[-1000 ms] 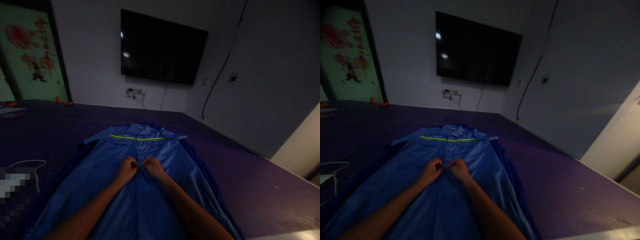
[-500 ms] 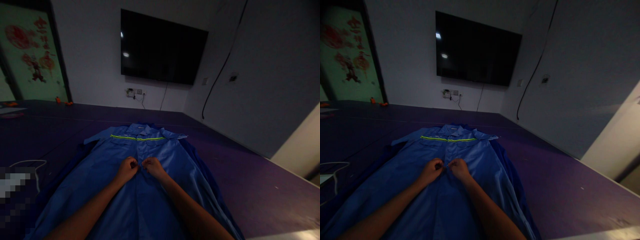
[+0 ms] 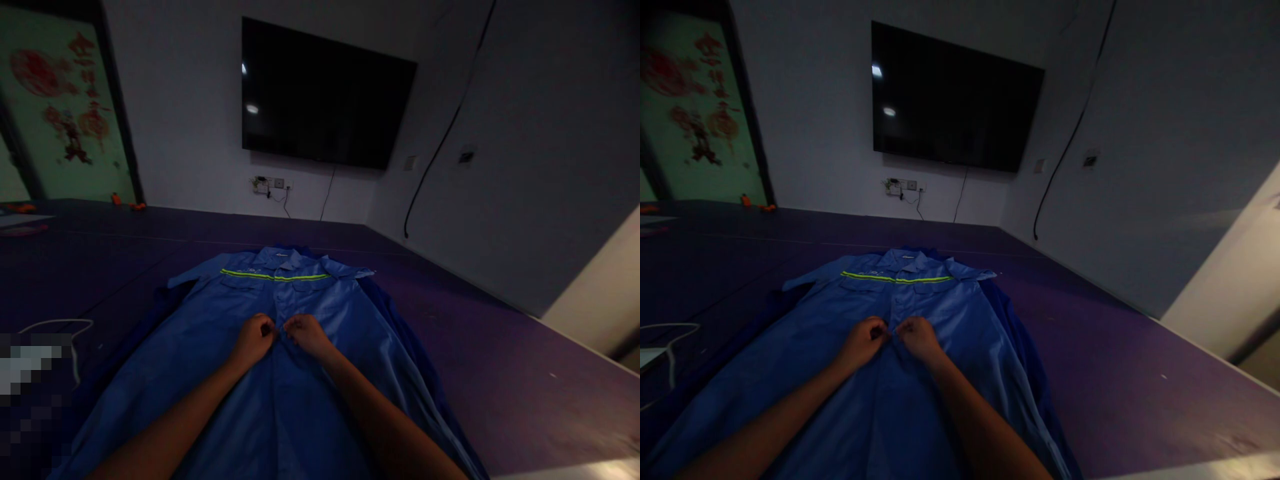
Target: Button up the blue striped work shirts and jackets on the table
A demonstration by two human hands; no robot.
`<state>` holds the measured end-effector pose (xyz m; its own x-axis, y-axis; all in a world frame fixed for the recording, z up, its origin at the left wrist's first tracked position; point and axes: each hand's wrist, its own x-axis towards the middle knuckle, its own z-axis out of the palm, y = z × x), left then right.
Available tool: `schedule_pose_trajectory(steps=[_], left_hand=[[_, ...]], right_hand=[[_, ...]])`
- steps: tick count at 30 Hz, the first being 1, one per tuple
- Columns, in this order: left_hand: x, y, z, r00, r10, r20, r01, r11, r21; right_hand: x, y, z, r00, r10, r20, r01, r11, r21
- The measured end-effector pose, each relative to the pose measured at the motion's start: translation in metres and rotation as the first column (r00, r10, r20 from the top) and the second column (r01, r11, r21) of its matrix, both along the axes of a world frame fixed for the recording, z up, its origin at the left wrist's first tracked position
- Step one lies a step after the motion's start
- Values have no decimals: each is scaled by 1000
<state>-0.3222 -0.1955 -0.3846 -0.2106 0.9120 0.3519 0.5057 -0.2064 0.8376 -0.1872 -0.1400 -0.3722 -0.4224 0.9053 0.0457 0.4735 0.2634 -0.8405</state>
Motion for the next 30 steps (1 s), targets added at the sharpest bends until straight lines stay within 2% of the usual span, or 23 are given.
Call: schedule_pose_trajectory(steps=[5, 12, 18, 30], left_hand=[[0, -1, 1, 1000, 7, -17, -7, 1000, -10], [-1, 3, 2, 999, 48, -7, -48, 997, -61], [0, 2, 4, 998, 62, 14, -61, 995, -80], [-2, 3, 2, 996, 57, 74, -51, 996, -75]], right_hand=[[1, -2, 1, 999, 34, -12, -33, 999, 26], [3, -6, 4, 997, 75, 24, -77, 985, 154], [3, -6, 1, 989, 61, 135, -90, 970, 225], [4, -5, 1, 985, 58, 163, -106, 947, 303]])
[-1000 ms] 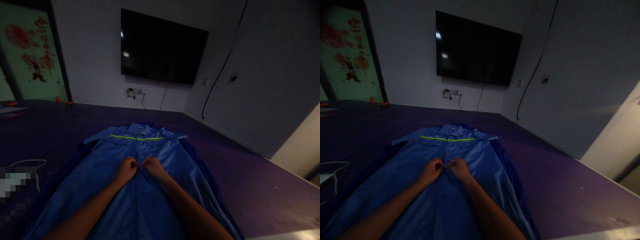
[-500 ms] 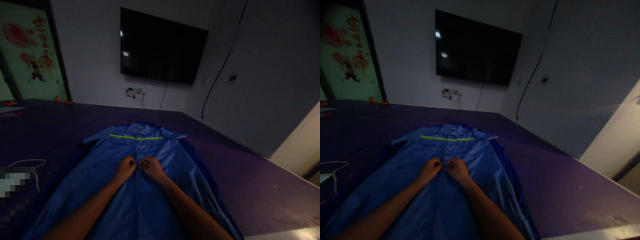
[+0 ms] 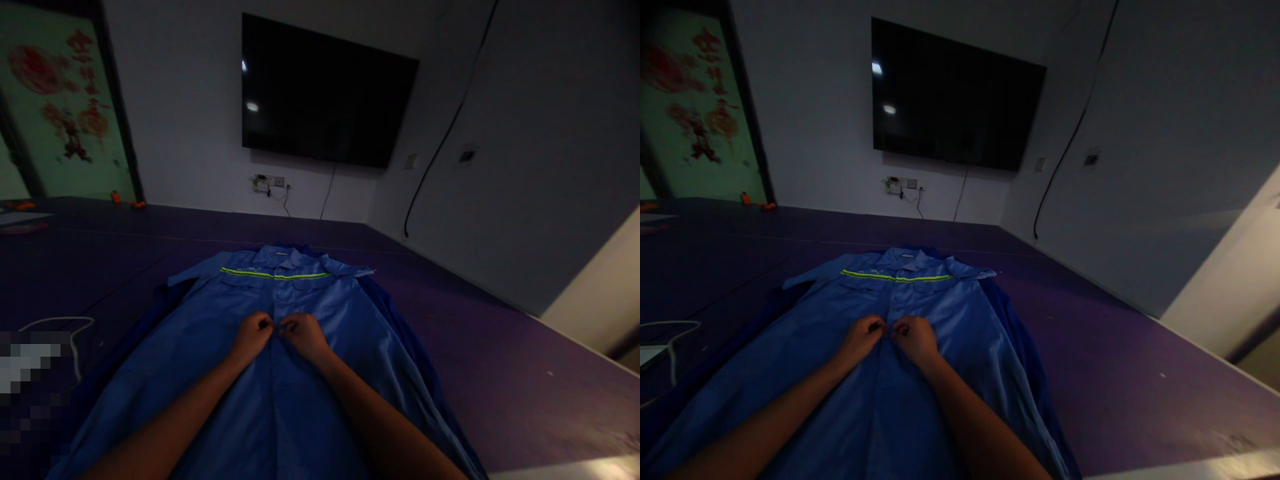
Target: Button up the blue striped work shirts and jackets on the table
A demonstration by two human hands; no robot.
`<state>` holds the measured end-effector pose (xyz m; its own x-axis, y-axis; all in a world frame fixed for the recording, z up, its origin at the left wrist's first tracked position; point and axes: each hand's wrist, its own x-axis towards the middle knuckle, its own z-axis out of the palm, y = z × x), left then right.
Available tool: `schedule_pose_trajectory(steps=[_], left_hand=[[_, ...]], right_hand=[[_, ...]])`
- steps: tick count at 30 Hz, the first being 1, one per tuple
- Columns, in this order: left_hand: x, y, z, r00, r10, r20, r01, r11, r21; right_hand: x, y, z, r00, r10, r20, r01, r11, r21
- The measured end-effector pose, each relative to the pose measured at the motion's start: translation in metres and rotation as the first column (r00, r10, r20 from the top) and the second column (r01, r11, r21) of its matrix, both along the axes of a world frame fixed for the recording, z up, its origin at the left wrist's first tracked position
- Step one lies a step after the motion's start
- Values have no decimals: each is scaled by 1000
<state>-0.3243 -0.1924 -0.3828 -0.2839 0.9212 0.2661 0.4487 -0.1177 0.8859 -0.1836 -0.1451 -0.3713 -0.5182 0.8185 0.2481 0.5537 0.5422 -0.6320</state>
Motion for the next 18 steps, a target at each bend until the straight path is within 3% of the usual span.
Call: schedule_pose_trajectory(steps=[5, 8, 11, 14, 18], left_hand=[[-1, 0, 1, 998, -38, 58, 37, 999, 17], [-1, -7, 14, 1000, -28, 14, 28, 998, 59], [-2, -22, 33, 991, 2, -132, 9, 997, 82], [-3, -44, 45, 952, -79, -296, 74, 997, -29], [0, -73, 40, 876, -259, -407, 170, 955, -243]], right_hand=[[1, -4, 5, 997, 83, 11, -83, 994, 64], [2, -9, 17, 1000, 10, 3, -10, 996, 94], [5, -21, 33, 999, -48, -13, 49, 989, 136], [12, -45, 45, 996, -62, 69, 53, 990, 128], [20, -90, 46, 933, -34, 359, 2, 996, 90]])
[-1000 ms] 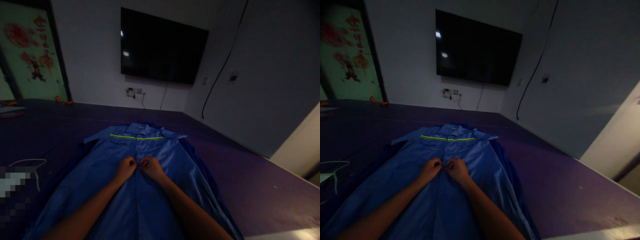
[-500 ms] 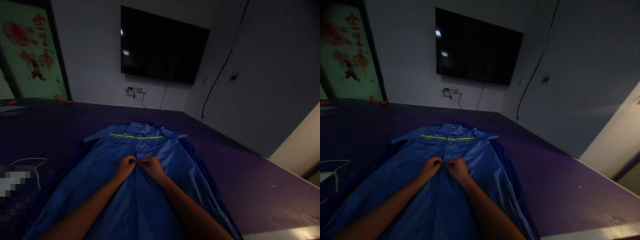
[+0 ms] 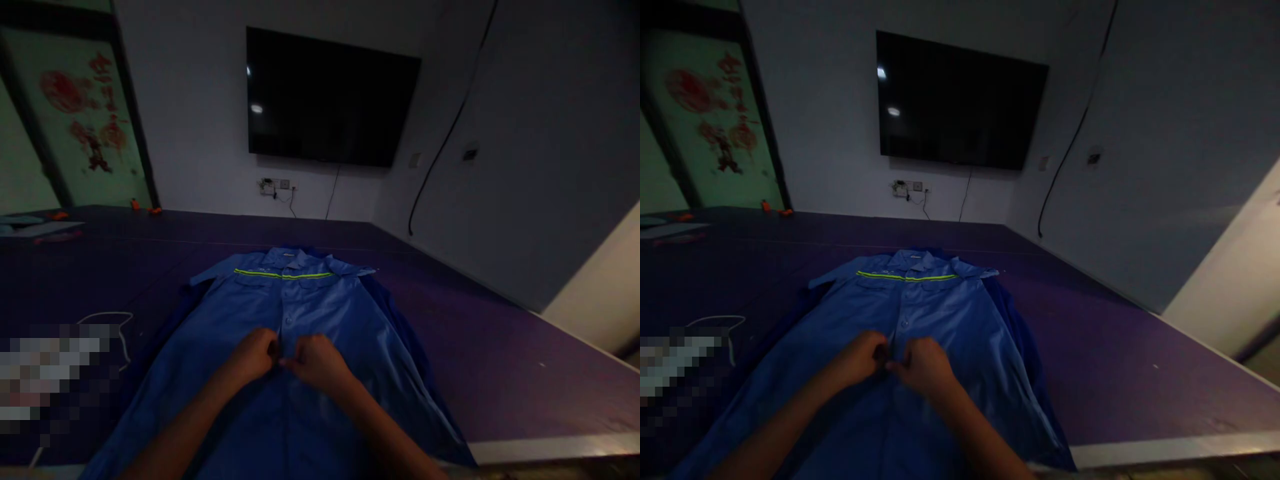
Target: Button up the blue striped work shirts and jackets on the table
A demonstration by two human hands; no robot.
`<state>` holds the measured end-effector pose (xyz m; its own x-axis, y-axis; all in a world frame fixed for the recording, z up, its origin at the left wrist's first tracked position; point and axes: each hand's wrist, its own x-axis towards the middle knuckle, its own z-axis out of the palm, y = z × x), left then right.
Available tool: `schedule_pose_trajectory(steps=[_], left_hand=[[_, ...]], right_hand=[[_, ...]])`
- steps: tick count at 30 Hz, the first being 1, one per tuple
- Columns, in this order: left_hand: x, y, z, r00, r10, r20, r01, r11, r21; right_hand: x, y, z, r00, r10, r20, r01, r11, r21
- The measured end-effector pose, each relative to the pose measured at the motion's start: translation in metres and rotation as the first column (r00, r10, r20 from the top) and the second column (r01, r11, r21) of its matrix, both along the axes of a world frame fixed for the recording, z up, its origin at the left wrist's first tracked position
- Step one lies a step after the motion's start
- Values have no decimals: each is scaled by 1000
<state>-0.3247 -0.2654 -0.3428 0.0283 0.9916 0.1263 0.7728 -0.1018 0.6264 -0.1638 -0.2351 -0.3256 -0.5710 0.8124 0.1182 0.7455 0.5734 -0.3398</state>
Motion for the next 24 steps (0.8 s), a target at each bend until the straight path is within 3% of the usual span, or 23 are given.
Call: schedule_pose_trajectory(steps=[4, 8, 11, 14, 18, 24], left_hand=[[10, -15, -10, 998, 3, -61, -6, 998, -62], [20, -16, -10, 996, 73, -57, -74, 997, -22], [25, -14, -13, 995, 94, -28, -94, 996, 4], [28, -16, -20, 996, 78, 51, -80, 996, 38], [31, -22, -28, 982, 67, 177, -86, 991, 101], [36, -29, -32, 917, 86, 389, -147, 981, 128]], right_hand=[[-2, -30, -6, 971, -79, 227, 51, 991, 127], [-3, -28, -10, 967, -67, 246, 34, 990, 135], [2, -16, -16, 989, -65, 133, 59, 997, 55], [9, -8, -26, 991, -79, -104, 72, 995, -72], [11, -8, -38, 899, -160, -408, 45, 960, -277], [5, -14, -44, 792, -284, -541, 22, 898, -439]])
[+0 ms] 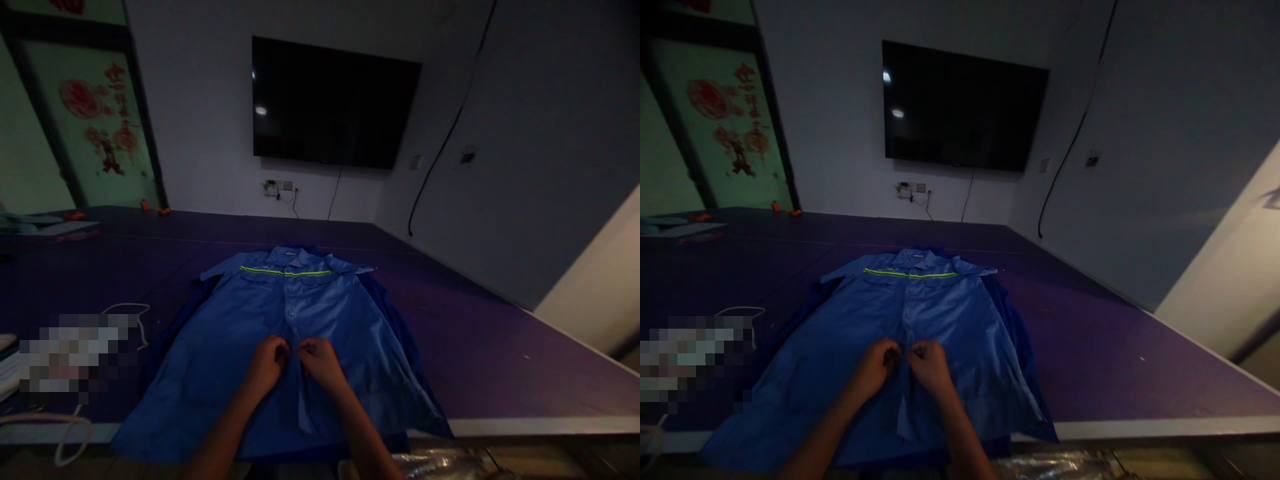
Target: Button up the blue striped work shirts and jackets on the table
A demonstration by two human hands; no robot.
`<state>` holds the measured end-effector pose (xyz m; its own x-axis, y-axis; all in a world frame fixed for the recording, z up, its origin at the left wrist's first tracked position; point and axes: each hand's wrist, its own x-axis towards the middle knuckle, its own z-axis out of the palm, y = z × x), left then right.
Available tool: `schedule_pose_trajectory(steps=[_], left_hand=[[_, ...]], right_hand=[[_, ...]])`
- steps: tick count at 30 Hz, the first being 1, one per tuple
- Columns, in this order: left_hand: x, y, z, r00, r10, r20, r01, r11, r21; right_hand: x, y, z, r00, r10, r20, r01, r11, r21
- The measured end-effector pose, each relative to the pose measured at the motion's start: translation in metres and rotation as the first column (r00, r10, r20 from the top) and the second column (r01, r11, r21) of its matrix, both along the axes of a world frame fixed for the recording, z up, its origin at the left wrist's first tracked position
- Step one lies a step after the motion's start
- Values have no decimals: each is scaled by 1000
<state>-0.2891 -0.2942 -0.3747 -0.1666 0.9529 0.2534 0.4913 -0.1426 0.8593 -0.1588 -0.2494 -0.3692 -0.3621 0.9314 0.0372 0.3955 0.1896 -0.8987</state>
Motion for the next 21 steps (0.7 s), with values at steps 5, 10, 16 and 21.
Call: schedule_pose_trajectory(steps=[5, 10, 16, 21], left_hand=[[-3, -4, 0, 986, 15, 164, -18, 1000, 17], [-5, -7, -1, 972, 26, 233, -36, 999, 37], [-3, -9, -2, 986, 45, 159, -46, 999, 7], [-1, -7, -6, 993, 80, 92, -80, 997, 0]], right_hand=[[-6, -1, 10, 998, 43, -37, -44, 998, -51], [-10, 1, 22, 993, 108, -46, -115, 977, -179], [-8, 4, 17, 977, 213, 15, -207, 963, -173], [-6, 5, 6, 977, 208, 39, -204, 975, -93]])
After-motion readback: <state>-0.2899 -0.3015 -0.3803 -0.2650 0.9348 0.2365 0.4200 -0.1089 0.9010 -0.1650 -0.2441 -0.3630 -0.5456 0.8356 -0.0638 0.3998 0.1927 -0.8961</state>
